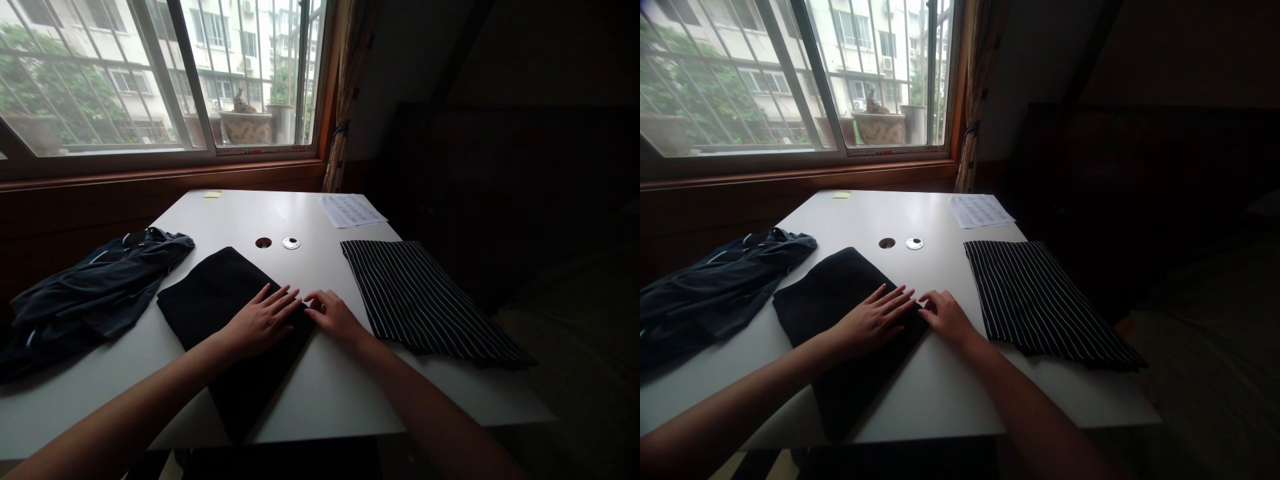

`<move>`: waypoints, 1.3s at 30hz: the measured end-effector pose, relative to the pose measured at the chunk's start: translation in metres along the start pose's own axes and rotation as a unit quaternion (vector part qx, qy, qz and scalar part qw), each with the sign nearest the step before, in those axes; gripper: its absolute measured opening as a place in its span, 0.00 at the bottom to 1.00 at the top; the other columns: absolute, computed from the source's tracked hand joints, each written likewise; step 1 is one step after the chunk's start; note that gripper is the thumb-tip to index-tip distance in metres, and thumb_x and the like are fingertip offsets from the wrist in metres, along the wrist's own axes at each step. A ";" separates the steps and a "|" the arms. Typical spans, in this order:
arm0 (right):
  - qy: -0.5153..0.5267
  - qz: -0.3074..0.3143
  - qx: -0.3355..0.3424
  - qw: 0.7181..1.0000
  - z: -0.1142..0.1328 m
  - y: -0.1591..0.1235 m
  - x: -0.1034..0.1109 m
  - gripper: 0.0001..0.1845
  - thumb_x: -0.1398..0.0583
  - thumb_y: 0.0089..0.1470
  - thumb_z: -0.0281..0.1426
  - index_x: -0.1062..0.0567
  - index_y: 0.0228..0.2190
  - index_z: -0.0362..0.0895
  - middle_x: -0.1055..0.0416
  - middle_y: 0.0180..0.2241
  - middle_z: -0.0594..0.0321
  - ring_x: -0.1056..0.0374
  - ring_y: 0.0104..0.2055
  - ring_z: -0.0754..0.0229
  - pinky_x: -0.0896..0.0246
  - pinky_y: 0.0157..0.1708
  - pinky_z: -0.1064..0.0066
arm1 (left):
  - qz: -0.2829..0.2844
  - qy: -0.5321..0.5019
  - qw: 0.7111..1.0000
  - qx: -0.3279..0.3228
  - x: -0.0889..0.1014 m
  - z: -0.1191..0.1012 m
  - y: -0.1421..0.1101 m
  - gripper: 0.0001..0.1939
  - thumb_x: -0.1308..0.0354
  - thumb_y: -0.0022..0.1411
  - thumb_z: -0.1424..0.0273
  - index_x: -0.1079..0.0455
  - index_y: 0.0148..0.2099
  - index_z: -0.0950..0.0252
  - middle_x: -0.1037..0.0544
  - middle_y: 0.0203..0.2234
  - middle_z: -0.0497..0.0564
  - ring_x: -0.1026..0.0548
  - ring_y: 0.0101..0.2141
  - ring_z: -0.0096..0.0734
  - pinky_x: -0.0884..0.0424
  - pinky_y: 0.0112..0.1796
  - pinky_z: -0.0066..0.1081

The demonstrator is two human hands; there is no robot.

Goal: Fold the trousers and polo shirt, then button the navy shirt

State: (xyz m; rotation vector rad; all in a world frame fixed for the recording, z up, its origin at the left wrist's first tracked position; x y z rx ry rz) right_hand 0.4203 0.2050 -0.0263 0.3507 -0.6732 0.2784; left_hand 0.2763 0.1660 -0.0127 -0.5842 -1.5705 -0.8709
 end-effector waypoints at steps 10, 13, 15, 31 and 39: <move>-0.015 0.011 0.017 1.000 0.003 0.001 -0.003 0.05 0.35 0.56 0.27 0.24 0.37 0.47 0.26 0.31 0.64 0.33 0.40 0.56 0.39 0.44 0.65 | 0.002 0.000 1.000 0.010 -0.006 0.002 -0.009 0.28 0.58 0.74 0.56 0.50 0.72 0.55 0.43 0.69 0.50 0.48 0.69 0.41 0.54 0.67 0.49; -0.015 0.012 0.023 1.000 0.004 0.001 -0.003 0.04 0.35 0.56 0.27 0.24 0.35 0.47 0.26 0.32 0.64 0.34 0.40 0.56 0.39 0.43 0.65 | 0.016 0.007 1.000 0.019 -0.009 0.003 -0.009 0.30 0.59 0.74 0.54 0.52 0.72 0.56 0.45 0.69 0.51 0.50 0.69 0.40 0.55 0.67 0.50; -0.018 0.011 0.027 0.999 0.005 0.001 -0.003 0.04 0.35 0.56 0.27 0.24 0.35 0.47 0.26 0.31 0.64 0.34 0.39 0.56 0.39 0.42 0.65 | 0.026 0.010 0.999 0.028 -0.010 0.004 -0.009 0.31 0.60 0.74 0.52 0.52 0.73 0.56 0.47 0.70 0.51 0.50 0.69 0.41 0.55 0.67 0.50; -0.046 0.025 0.024 0.998 0.007 0.001 -0.005 0.04 0.37 0.56 0.25 0.26 0.33 0.46 0.27 0.32 0.64 0.35 0.38 0.57 0.41 0.40 0.66 | 0.025 0.028 0.994 0.107 -0.013 0.044 -0.005 0.34 0.62 0.72 0.48 0.59 0.74 0.51 0.52 0.71 0.50 0.54 0.70 0.46 0.58 0.65 0.57; -0.057 0.032 0.030 0.997 0.006 0.001 -0.006 0.04 0.38 0.56 0.25 0.26 0.33 0.46 0.27 0.32 0.64 0.34 0.37 0.58 0.41 0.39 0.67 | 0.011 0.035 0.984 0.172 -0.015 0.080 0.000 0.29 0.64 0.74 0.52 0.56 0.73 0.49 0.52 0.71 0.46 0.56 0.70 0.46 0.57 0.65 0.59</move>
Point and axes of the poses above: each hand's wrist, its own y-axis towards the middle knuckle, its own x-axis out of the back of the hand, z = x × y, the point moved 9 cm from there along y, towards the middle knuckle
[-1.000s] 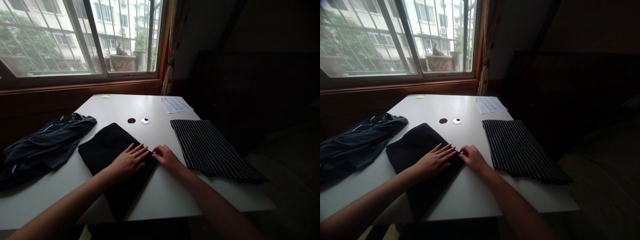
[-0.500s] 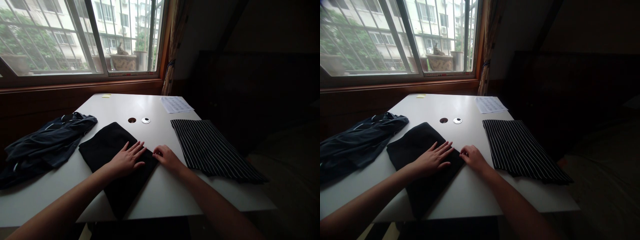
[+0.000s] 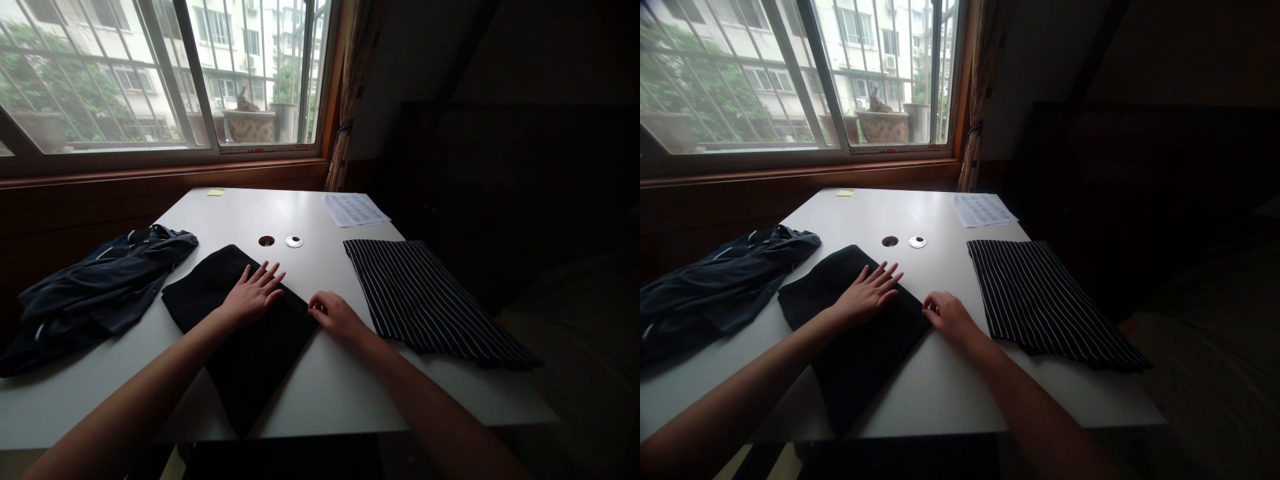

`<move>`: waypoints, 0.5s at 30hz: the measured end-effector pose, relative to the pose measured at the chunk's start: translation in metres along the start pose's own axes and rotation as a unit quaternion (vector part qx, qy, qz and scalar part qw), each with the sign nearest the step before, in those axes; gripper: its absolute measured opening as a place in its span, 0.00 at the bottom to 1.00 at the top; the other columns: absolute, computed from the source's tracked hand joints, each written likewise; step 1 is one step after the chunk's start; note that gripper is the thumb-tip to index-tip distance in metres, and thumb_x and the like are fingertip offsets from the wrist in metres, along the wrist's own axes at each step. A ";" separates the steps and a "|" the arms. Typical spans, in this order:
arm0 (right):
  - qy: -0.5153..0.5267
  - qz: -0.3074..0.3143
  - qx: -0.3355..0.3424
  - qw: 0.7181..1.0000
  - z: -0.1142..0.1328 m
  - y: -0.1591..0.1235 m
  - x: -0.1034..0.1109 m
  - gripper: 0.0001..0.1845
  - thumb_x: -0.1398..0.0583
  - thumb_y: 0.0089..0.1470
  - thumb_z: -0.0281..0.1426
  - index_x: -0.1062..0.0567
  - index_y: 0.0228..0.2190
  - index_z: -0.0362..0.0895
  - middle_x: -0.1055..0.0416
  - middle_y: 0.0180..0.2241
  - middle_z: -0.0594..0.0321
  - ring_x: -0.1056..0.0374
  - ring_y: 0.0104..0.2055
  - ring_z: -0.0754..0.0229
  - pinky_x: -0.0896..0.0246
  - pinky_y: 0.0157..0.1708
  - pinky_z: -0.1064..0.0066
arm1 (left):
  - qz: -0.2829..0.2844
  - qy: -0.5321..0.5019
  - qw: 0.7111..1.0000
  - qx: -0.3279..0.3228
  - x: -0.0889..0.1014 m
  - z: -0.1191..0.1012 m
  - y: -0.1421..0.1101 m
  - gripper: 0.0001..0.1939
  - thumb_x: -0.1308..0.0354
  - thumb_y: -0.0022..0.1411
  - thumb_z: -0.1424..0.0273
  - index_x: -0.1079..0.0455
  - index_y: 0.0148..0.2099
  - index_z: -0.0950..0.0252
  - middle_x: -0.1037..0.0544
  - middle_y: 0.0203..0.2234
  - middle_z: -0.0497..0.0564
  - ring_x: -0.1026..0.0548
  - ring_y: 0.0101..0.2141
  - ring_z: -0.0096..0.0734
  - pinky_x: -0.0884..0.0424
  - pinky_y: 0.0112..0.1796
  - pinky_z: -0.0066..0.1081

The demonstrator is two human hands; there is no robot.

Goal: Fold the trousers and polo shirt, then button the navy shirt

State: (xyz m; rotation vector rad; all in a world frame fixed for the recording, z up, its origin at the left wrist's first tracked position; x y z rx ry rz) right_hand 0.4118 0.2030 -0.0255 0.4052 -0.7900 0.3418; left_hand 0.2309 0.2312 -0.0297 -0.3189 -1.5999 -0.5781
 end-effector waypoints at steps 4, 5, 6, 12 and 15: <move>0.001 0.002 0.001 1.000 0.000 0.000 0.000 0.05 0.38 0.56 0.24 0.26 0.33 0.46 0.27 0.32 0.64 0.33 0.37 0.58 0.41 0.39 0.67 | 0.008 -0.007 0.998 0.058 -0.007 0.018 0.005 0.29 0.66 0.75 0.54 0.55 0.73 0.52 0.53 0.72 0.49 0.56 0.70 0.47 0.57 0.65 0.60; 0.000 0.002 0.001 1.000 0.000 0.000 0.000 0.05 0.38 0.56 0.24 0.26 0.33 0.46 0.27 0.32 0.64 0.33 0.37 0.59 0.41 0.40 0.67 | 0.008 -0.007 0.998 0.068 -0.008 0.022 0.006 0.29 0.66 0.74 0.54 0.55 0.73 0.53 0.54 0.72 0.49 0.56 0.70 0.47 0.57 0.65 0.60; -0.001 0.003 0.001 1.000 0.000 -0.001 0.000 0.05 0.38 0.56 0.24 0.26 0.33 0.46 0.27 0.32 0.64 0.33 0.37 0.59 0.41 0.40 0.67 | 0.008 -0.007 0.997 0.076 -0.009 0.026 0.007 0.30 0.66 0.74 0.54 0.54 0.73 0.54 0.54 0.72 0.49 0.57 0.70 0.47 0.58 0.65 0.60; -0.006 0.009 0.005 1.000 0.001 -0.002 0.000 0.04 0.39 0.57 0.24 0.26 0.34 0.46 0.27 0.33 0.63 0.32 0.38 0.58 0.40 0.41 0.67 | 0.021 -0.004 0.994 0.110 -0.013 0.053 0.011 0.31 0.66 0.74 0.53 0.52 0.73 0.58 0.55 0.72 0.51 0.57 0.70 0.48 0.58 0.65 0.59; -0.009 0.008 0.008 1.000 0.002 -0.002 0.001 0.04 0.39 0.57 0.24 0.26 0.34 0.46 0.27 0.33 0.63 0.32 0.38 0.58 0.40 0.41 0.67 | 0.033 -0.002 0.991 0.131 -0.013 0.066 0.011 0.32 0.67 0.74 0.53 0.54 0.73 0.61 0.55 0.72 0.52 0.57 0.70 0.47 0.59 0.65 0.58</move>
Point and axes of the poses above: each hand's wrist, its own y-axis towards the middle knuckle, its own x-axis out of the back of the hand, z = x × y, the point moved 9 cm from there along y, towards the middle knuckle
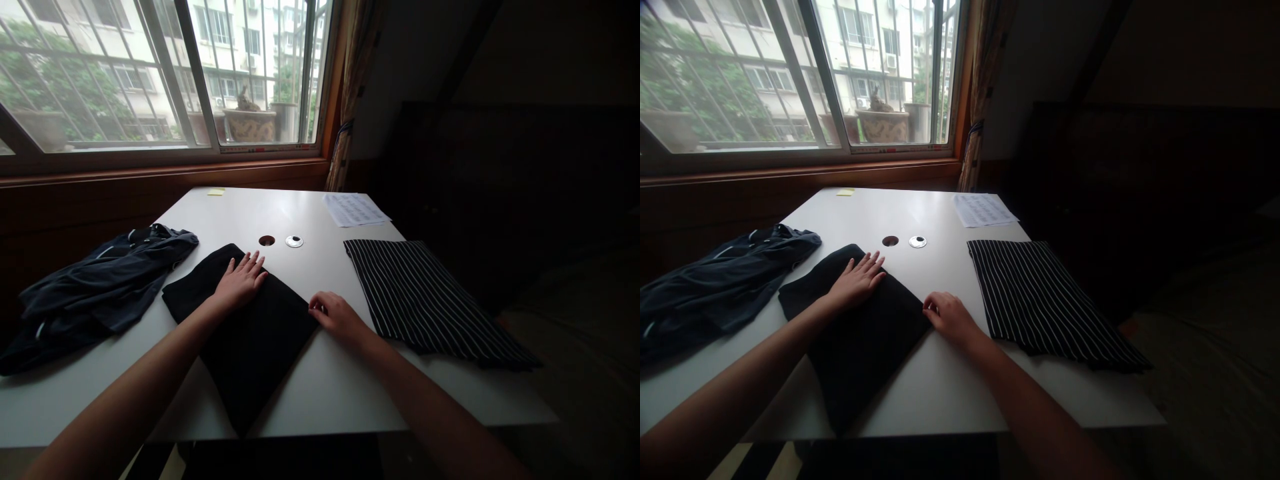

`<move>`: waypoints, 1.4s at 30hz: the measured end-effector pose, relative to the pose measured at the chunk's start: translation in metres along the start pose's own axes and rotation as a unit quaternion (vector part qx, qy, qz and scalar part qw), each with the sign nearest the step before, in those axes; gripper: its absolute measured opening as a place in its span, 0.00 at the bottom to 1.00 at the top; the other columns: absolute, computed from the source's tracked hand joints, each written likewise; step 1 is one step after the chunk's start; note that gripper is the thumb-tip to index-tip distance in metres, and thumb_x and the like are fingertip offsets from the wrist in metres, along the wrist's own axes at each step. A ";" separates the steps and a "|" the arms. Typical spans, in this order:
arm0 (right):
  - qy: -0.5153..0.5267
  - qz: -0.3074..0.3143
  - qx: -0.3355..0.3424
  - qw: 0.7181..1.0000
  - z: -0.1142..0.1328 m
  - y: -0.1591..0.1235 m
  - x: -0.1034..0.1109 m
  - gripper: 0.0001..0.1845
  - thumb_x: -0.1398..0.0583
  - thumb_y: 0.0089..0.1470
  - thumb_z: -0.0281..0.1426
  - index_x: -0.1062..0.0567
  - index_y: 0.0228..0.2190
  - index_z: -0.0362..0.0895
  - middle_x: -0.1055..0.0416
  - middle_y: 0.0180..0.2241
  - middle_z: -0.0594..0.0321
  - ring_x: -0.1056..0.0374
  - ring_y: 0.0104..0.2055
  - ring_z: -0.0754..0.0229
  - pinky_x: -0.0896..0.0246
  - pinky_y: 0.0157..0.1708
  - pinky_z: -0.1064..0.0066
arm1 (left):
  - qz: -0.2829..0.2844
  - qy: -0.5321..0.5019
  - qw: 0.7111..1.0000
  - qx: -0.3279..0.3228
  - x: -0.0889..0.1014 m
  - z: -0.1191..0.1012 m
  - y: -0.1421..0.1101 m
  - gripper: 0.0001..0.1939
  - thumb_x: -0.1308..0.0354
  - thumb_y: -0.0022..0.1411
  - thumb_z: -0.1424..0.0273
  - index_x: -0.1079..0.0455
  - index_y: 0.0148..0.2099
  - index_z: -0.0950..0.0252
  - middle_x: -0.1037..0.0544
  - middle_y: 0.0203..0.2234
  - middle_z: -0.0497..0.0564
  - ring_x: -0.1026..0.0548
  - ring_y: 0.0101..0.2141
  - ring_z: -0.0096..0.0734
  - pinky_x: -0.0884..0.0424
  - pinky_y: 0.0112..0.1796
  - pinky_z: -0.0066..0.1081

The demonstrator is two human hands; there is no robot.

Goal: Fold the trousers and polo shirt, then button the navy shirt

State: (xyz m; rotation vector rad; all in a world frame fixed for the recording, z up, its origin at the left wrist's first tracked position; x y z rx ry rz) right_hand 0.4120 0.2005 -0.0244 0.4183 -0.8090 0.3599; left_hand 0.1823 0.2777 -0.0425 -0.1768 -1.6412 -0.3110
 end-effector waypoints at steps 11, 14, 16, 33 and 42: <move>0.002 -0.008 0.035 0.999 0.003 -0.002 0.000 0.07 0.40 0.56 0.22 0.27 0.35 0.45 0.28 0.33 0.63 0.33 0.37 0.59 0.39 0.41 0.67 | -0.156 -0.028 0.985 0.070 0.024 0.025 -0.009 0.31 0.61 0.73 0.61 0.55 0.74 0.64 0.57 0.72 0.57 0.59 0.71 0.47 0.54 0.66 0.52; 0.001 -0.014 0.054 0.998 0.003 -0.002 0.000 0.08 0.40 0.56 0.21 0.27 0.35 0.45 0.28 0.33 0.63 0.33 0.37 0.58 0.39 0.41 0.66 | -0.199 -0.048 0.979 0.021 0.036 0.023 -0.013 0.27 0.58 0.72 0.64 0.46 0.71 0.60 0.48 0.70 0.55 0.56 0.70 0.47 0.52 0.65 0.54; -0.003 -0.019 0.065 0.998 0.004 -0.002 -0.001 0.08 0.40 0.56 0.21 0.27 0.35 0.46 0.28 0.33 0.62 0.33 0.37 0.58 0.39 0.41 0.66 | -0.179 -0.058 0.981 -0.041 0.038 0.019 -0.008 0.23 0.57 0.72 0.66 0.37 0.65 0.59 0.35 0.65 0.54 0.49 0.69 0.45 0.53 0.66 0.54; -0.026 -0.009 0.099 0.995 0.009 -0.003 -0.003 0.08 0.41 0.60 0.21 0.27 0.37 0.46 0.27 0.37 0.60 0.34 0.41 0.56 0.39 0.44 0.63 | 0.007 -0.009 0.995 -0.098 0.026 0.060 0.063 0.14 0.49 0.65 0.63 0.22 0.41 0.60 0.26 0.43 0.57 0.34 0.48 0.47 0.36 0.52 0.43; -0.033 0.013 0.072 0.997 0.003 -0.002 -0.008 0.08 0.41 0.59 0.20 0.28 0.37 0.46 0.26 0.37 0.61 0.32 0.42 0.57 0.41 0.44 0.64 | -0.096 0.007 0.995 -0.028 0.025 0.073 0.047 0.16 0.53 0.70 0.61 0.28 0.46 0.64 0.32 0.48 0.60 0.40 0.54 0.55 0.39 0.55 0.52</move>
Point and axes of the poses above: each hand's wrist, its own y-axis towards the middle knuckle, its own x-axis out of the back of the hand, z = x × y, the point moved 9 cm from there along y, towards the middle knuckle
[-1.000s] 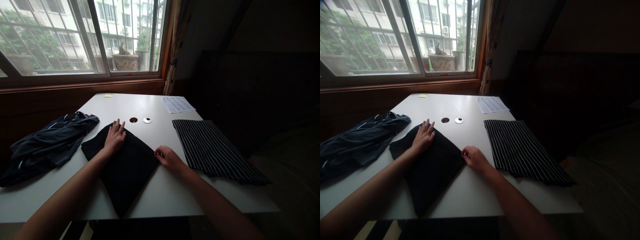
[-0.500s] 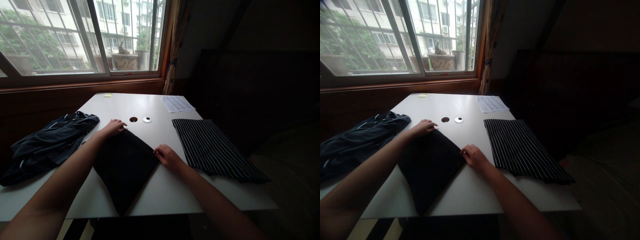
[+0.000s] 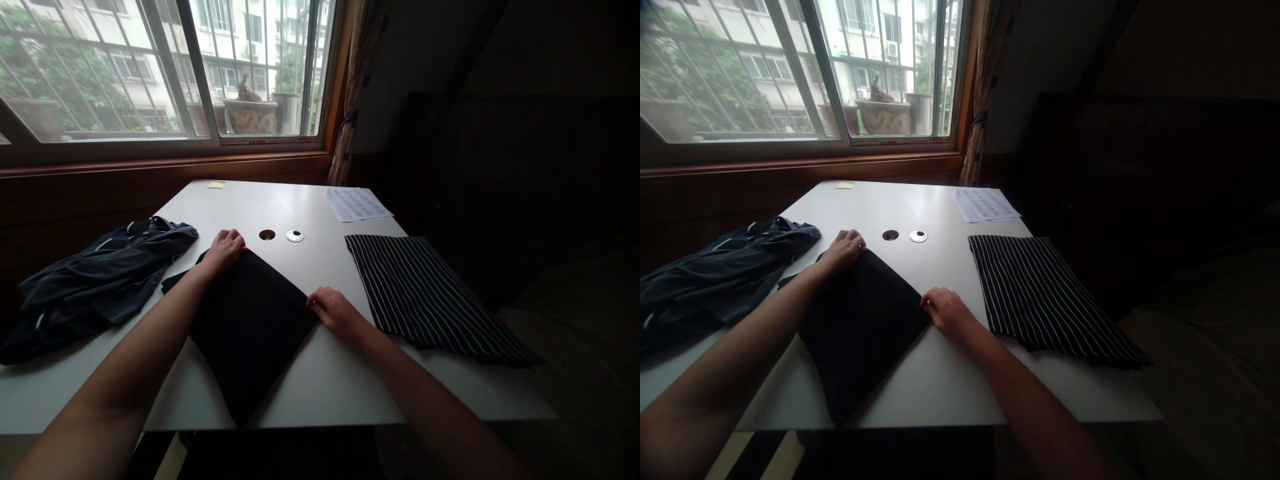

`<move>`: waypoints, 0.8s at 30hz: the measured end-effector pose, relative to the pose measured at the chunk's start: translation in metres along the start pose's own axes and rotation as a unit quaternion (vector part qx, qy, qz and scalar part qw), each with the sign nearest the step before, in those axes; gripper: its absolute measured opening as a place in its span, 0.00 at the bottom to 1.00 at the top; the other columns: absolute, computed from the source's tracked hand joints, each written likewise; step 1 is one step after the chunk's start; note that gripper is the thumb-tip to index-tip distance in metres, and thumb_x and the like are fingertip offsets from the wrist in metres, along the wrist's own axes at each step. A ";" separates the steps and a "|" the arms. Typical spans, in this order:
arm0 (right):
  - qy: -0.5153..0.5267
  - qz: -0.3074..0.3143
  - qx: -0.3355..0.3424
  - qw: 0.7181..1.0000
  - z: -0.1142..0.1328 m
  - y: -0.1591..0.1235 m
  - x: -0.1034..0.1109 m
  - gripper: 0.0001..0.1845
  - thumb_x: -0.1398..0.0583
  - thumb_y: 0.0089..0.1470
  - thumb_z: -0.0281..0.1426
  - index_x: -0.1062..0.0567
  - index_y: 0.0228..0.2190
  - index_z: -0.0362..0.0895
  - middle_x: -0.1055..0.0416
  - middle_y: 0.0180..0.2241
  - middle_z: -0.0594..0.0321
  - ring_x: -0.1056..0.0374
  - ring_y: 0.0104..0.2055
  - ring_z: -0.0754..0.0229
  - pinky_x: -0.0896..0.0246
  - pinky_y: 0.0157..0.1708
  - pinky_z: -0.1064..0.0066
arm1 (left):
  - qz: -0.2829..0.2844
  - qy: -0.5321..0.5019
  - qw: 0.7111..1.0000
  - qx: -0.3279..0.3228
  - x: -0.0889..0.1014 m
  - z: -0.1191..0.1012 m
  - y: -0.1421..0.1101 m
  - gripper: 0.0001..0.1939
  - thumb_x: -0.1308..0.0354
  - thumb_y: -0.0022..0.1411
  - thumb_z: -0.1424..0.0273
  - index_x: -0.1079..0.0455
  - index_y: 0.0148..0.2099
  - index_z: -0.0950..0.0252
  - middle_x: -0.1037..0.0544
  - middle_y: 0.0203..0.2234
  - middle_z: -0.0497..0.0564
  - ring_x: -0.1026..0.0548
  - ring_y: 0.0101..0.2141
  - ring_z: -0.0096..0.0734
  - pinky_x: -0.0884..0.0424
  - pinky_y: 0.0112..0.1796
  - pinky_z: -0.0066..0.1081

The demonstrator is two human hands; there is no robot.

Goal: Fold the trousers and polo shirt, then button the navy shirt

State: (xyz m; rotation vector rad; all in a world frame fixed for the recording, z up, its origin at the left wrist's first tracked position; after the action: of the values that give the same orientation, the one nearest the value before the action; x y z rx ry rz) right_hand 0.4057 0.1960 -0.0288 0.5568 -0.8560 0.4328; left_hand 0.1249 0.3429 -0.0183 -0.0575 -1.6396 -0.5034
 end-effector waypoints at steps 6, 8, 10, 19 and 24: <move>0.007 0.003 -0.010 1.000 -0.002 -0.001 0.001 0.07 0.40 0.58 0.22 0.27 0.37 0.46 0.26 0.37 0.61 0.32 0.41 0.57 0.41 0.43 0.65 | -0.025 -0.005 0.999 0.032 0.005 0.010 0.001 0.14 0.48 0.67 0.60 0.28 0.45 0.63 0.30 0.50 0.61 0.40 0.56 0.56 0.36 0.54 0.53; 0.010 -0.001 -0.008 1.000 -0.002 -0.001 0.002 0.07 0.40 0.58 0.22 0.27 0.37 0.46 0.26 0.37 0.61 0.32 0.41 0.57 0.41 0.43 0.65 | -0.038 -0.007 0.999 0.037 0.010 0.009 0.002 0.12 0.47 0.67 0.63 0.28 0.47 0.63 0.30 0.53 0.60 0.41 0.59 0.55 0.39 0.57 0.54; 0.012 -0.002 -0.004 1.000 -0.001 -0.001 0.003 0.08 0.41 0.58 0.21 0.27 0.36 0.46 0.26 0.37 0.61 0.33 0.40 0.57 0.41 0.44 0.65 | -0.053 -0.008 0.998 0.030 0.019 -0.002 0.002 0.12 0.48 0.67 0.66 0.29 0.50 0.62 0.31 0.57 0.59 0.43 0.62 0.53 0.45 0.61 0.56; 0.016 0.002 0.003 1.000 0.001 -0.001 0.005 0.07 0.41 0.57 0.21 0.27 0.35 0.45 0.27 0.35 0.61 0.33 0.40 0.57 0.40 0.43 0.65 | -0.037 -0.019 0.996 -0.076 0.038 -0.165 -0.046 0.32 0.53 0.70 0.57 0.46 0.70 0.67 0.40 0.67 0.60 0.49 0.69 0.49 0.50 0.66 0.52; 0.013 0.001 -0.010 1.000 0.003 -0.001 0.010 0.07 0.40 0.55 0.21 0.28 0.32 0.45 0.29 0.32 0.62 0.34 0.36 0.59 0.40 0.38 0.67 | -0.009 -0.003 0.996 -0.086 0.029 -0.194 -0.079 0.37 0.55 0.70 0.53 0.53 0.73 0.68 0.51 0.71 0.61 0.56 0.70 0.51 0.52 0.66 0.55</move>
State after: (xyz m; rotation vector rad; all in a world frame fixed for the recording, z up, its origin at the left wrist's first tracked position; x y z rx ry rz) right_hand 0.4106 0.1948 -0.0196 0.5320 -0.8352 0.4314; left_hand 0.2764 0.1955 -0.0039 -0.1724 -1.6002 -0.6577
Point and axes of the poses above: each hand's wrist, its own y-axis towards the middle knuckle, its own x-axis out of the back of the hand, z = x × y, the point moved 9 cm from there along y, towards the middle knuckle
